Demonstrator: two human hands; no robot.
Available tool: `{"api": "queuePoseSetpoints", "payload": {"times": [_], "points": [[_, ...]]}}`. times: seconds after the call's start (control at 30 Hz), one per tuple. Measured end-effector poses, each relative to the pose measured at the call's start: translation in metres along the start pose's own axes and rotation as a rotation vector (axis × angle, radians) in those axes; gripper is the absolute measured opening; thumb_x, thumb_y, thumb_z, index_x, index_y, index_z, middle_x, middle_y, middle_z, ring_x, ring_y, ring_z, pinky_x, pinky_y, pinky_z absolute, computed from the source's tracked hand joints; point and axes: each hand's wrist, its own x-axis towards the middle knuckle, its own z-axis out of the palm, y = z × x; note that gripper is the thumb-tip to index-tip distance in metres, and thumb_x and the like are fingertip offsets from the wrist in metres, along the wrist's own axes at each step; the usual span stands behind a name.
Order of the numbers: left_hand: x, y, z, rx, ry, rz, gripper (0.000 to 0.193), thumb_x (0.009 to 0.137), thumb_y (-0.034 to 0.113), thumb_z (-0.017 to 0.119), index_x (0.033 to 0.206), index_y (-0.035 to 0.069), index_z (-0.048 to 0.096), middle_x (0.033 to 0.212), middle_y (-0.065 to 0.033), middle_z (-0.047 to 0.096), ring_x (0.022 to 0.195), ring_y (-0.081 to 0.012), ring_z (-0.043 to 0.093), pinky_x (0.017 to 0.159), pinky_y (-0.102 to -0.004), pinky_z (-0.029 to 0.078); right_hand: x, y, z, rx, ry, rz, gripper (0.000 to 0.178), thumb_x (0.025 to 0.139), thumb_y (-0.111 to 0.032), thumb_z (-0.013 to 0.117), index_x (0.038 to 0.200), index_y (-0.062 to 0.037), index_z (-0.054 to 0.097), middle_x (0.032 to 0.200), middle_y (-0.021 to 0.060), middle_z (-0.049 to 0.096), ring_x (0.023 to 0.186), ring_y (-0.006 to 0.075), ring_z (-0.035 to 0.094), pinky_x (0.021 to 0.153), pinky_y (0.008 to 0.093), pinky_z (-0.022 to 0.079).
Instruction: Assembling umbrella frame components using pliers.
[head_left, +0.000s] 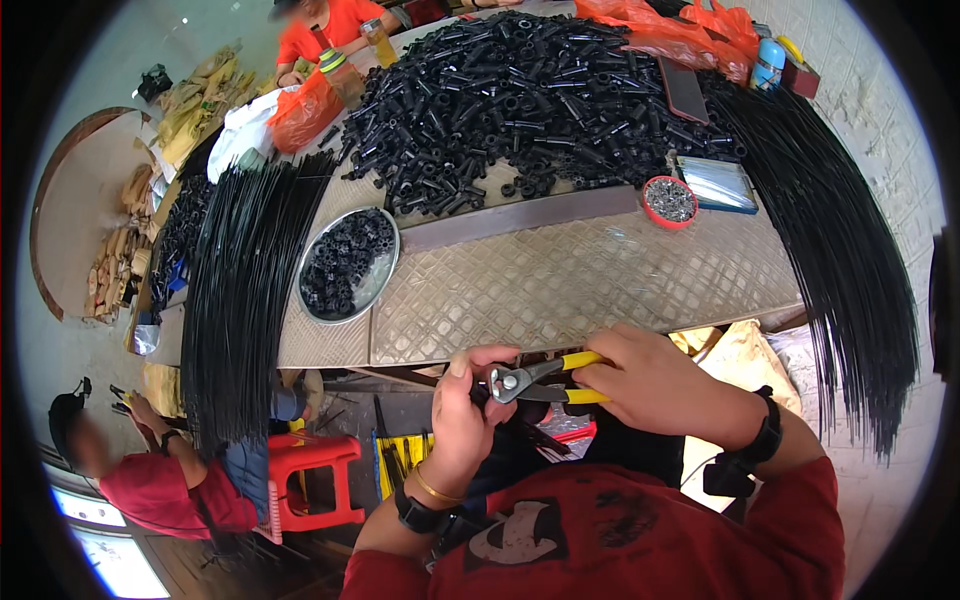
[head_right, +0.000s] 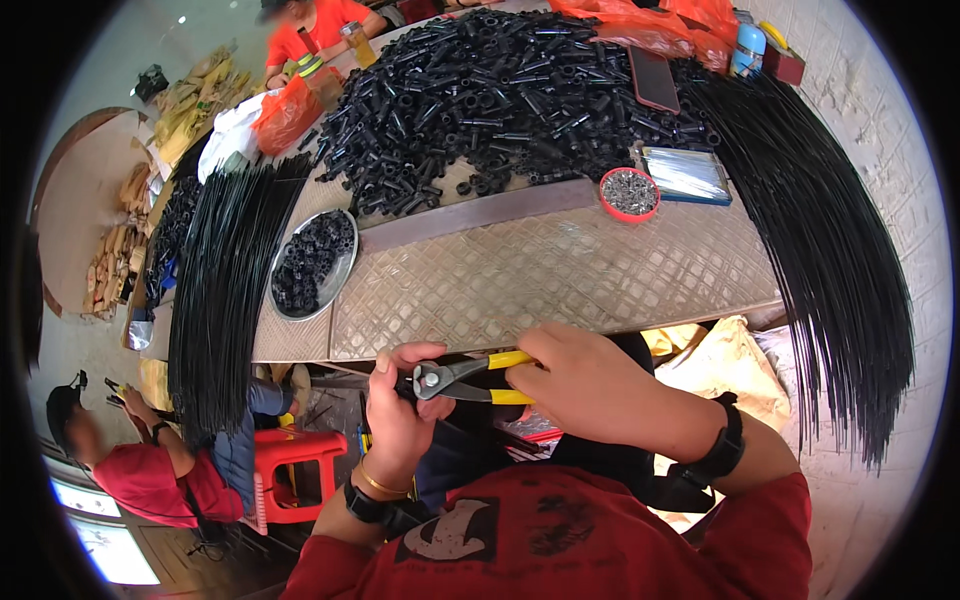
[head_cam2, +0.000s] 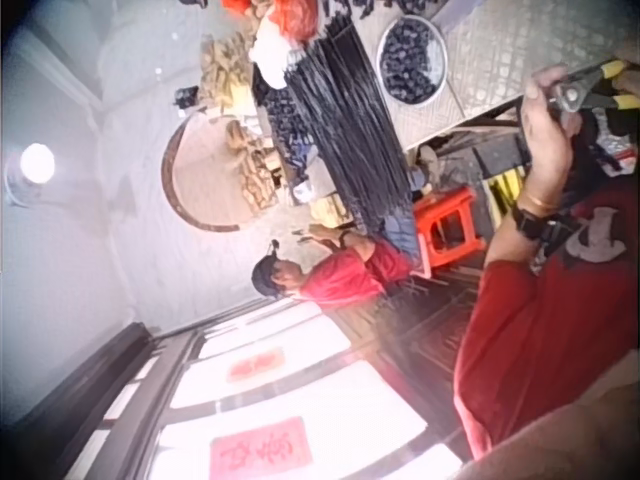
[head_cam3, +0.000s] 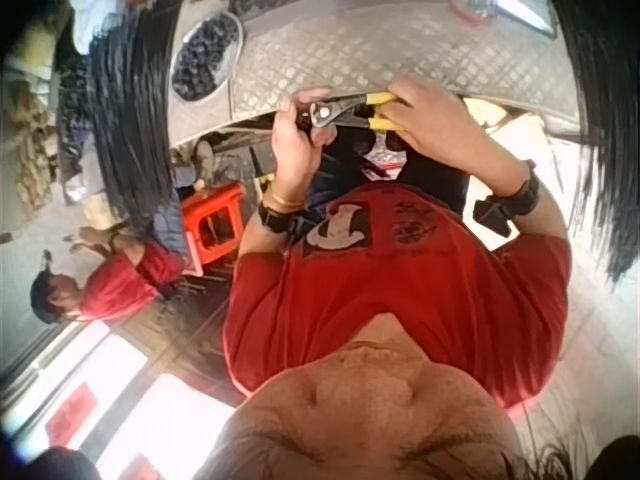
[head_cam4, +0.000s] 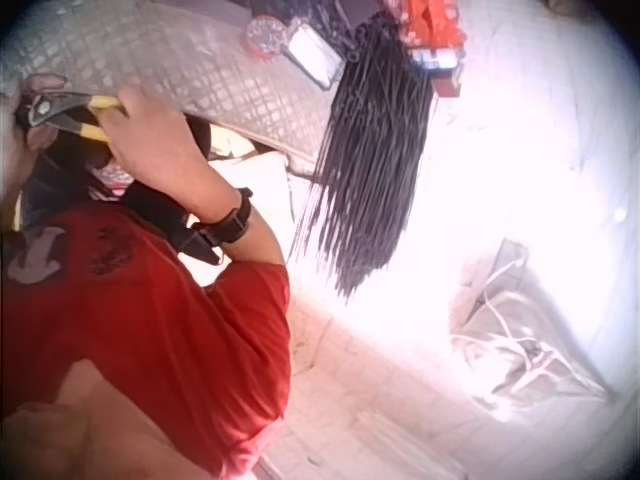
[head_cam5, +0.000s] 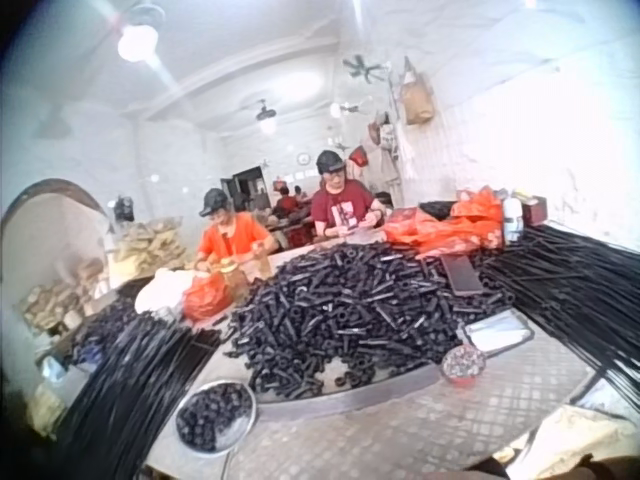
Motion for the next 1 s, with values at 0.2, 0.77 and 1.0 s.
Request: {"api": "queuePoseSetpoints", "payload": {"times": [0.2,0.77,1.0], "points": [[0.002,-0.007,-0.007,0.029,-0.017,-0.049,0.054,0.095,0.045,0.031,0.1,-0.002,0.058,0.049,0.0003,0.035,0.042,-0.0105,0.03,0.045,-0.0279,0.027,0.004,-0.005,0.002,-0.131,-0.07,0.033,0.014,0.072,-0.013,0.061,0.081,-0.0033,0.06,0.083,0.0085,0.05,0.079,0.0239,0.055,0.065,0.0343,0.049],[0.0,-0.002,-0.009,-0.036,-0.018,-0.024,0.055,0.095,0.045,0.031,0.109,-0.002,0.057,0.048,-0.0001,0.035,0.042,-0.0121,0.03,0.045,-0.029,0.029,0.017,-0.007,0.005,-0.388,0.166,-0.035,0.02,0.075,-0.017,0.057,0.091,-0.0067,0.063,0.098,0.0063,0.051,0.092,0.0213,0.046,0.076,0.0343,0.032],[-0.004,-0.009,-0.016,0.01,-0.012,-0.013,0.058,0.095,0.047,0.031,0.105,-0.002,0.059,0.048,0.0008,0.035,0.042,-0.0106,0.029,0.044,-0.028,0.027,0.018,-0.011,-0.009,-0.24,-0.134,-0.025,0.015,0.076,-0.015,0.057,0.08,-0.0017,0.063,0.087,0.0114,0.054,0.082,0.0255,0.054,0.067,0.0374,0.042]]}}
